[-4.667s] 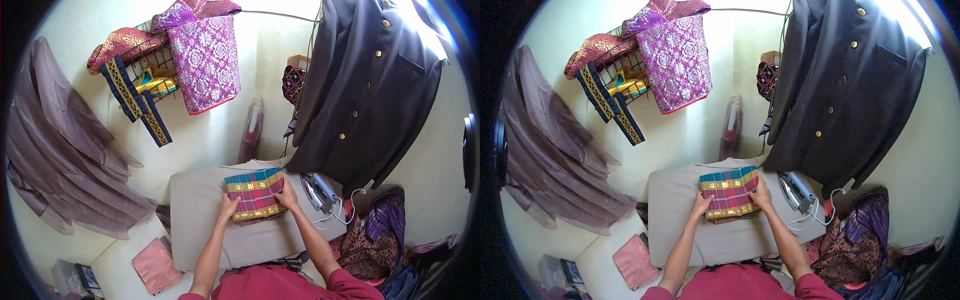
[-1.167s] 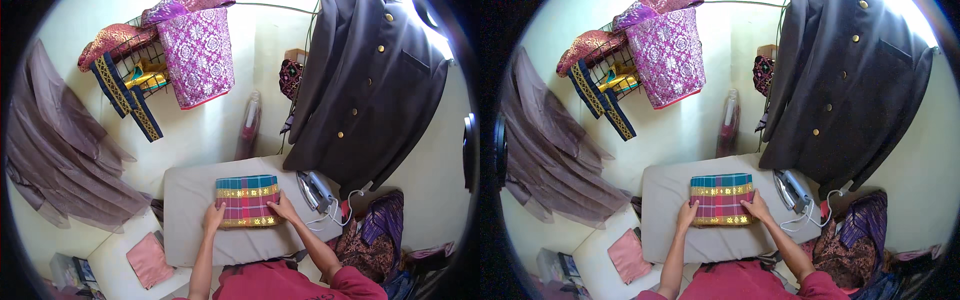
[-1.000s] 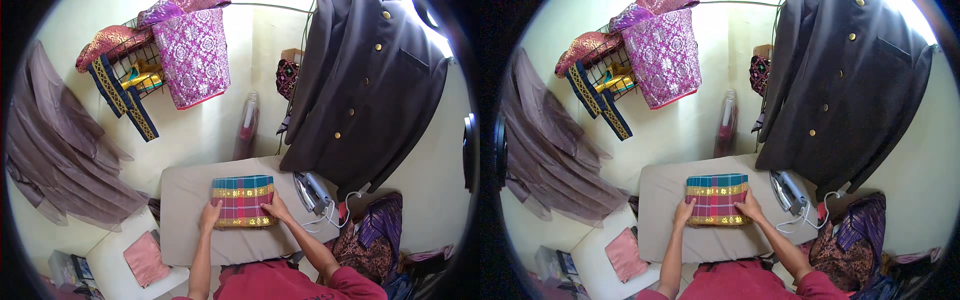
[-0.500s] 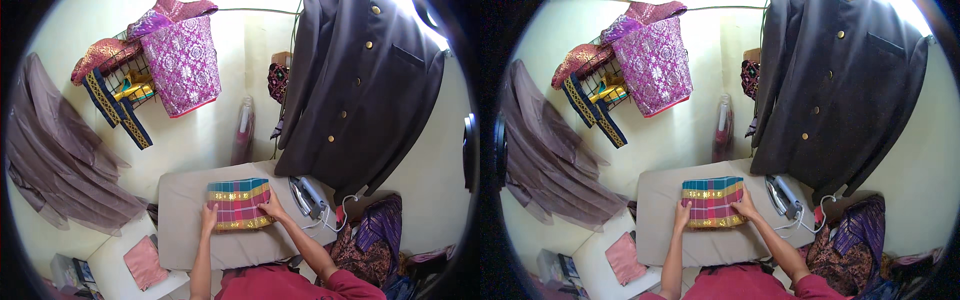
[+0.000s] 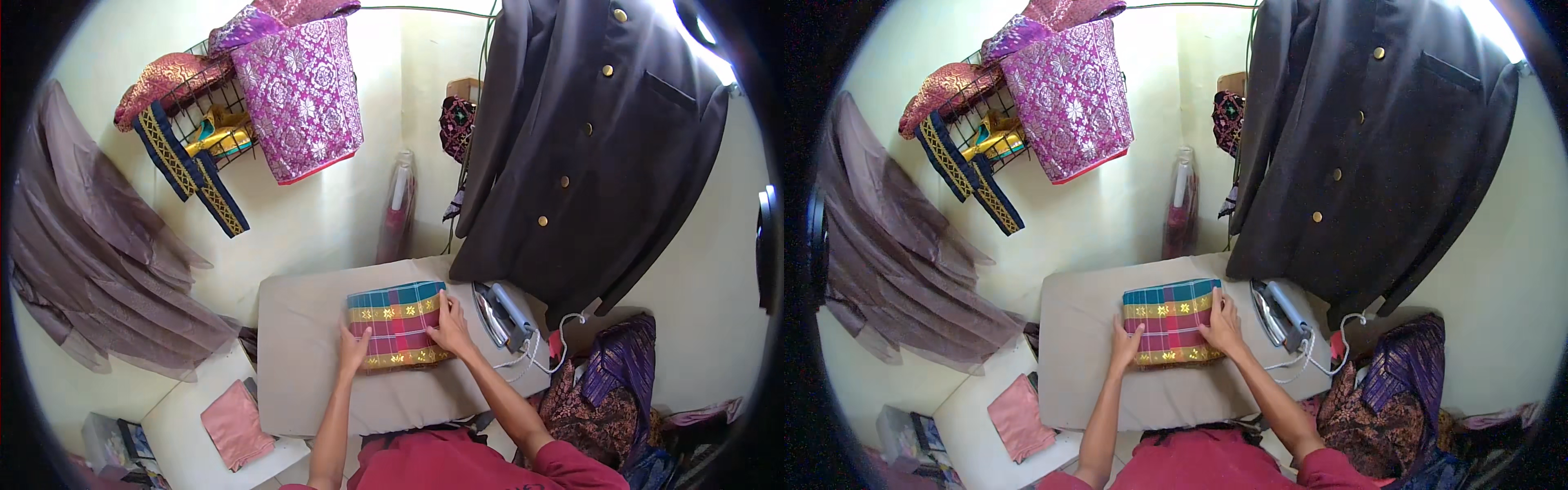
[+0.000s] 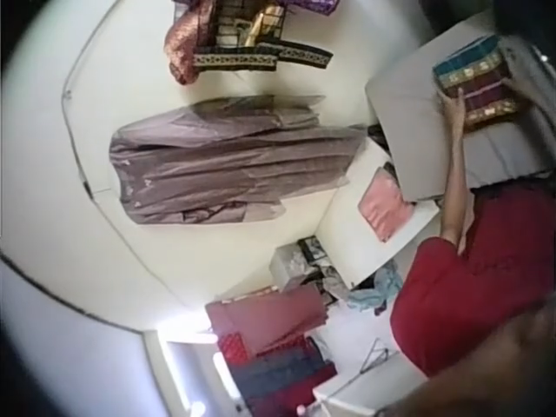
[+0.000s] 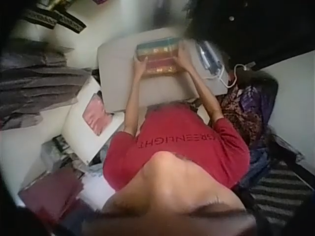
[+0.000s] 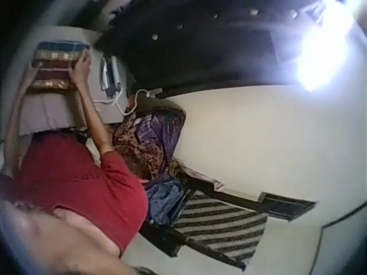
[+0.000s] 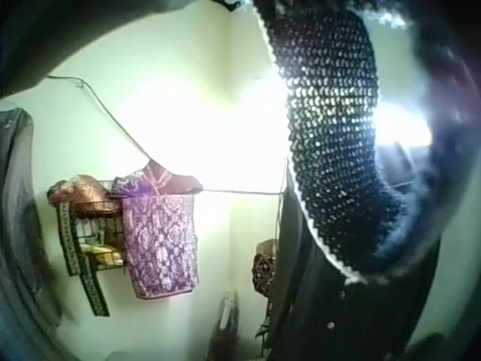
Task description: Ironing and folding clothes on a flat surface.
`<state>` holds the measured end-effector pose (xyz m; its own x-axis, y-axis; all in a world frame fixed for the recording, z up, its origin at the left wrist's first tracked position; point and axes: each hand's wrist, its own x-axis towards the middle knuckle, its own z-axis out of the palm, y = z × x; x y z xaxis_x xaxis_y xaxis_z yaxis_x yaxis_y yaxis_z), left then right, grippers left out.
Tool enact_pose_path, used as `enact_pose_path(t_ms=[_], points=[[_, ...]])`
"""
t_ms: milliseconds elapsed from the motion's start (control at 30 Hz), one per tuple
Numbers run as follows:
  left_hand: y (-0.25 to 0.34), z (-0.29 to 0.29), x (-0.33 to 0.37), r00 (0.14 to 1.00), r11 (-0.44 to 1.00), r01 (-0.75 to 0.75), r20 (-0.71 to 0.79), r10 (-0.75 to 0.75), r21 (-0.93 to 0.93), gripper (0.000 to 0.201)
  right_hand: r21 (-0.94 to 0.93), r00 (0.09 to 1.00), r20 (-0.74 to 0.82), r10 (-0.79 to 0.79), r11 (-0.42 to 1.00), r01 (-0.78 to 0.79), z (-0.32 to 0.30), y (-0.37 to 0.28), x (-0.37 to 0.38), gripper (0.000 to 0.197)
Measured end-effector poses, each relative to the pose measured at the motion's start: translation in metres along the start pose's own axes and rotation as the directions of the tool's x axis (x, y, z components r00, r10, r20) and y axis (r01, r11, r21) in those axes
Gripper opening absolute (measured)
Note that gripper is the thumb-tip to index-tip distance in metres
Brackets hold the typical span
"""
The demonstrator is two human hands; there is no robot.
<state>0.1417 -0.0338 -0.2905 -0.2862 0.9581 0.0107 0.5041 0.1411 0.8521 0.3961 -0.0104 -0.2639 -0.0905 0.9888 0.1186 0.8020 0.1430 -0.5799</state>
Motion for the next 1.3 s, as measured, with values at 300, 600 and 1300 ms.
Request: enact_pose_path(t_ms=[300,600,1300], points=[[-0.003,-0.023,-0.011,0.947,0.945,0.212,0.289,-0.137,-0.249,0.088,0.276,0.938,0.177,0.297,0.900,-0.337,-0.012,0.014,-0.017,0.106],[0.010,-0.020,-0.004,0.945,0.918,0.169,0.323,-0.047,-0.359,0.079,0.688,0.960,0.278,-0.026,0.703,-0.180,-0.016,0.025,-0.003,0.095],[0.031,-0.039,-0.043,0.979,0.941,0.022,0.183,-0.088,0.339,0.098,0.149,0.982,0.080,0.170,0.972,-0.180,-0.018,0.002,-0.044,0.094]])
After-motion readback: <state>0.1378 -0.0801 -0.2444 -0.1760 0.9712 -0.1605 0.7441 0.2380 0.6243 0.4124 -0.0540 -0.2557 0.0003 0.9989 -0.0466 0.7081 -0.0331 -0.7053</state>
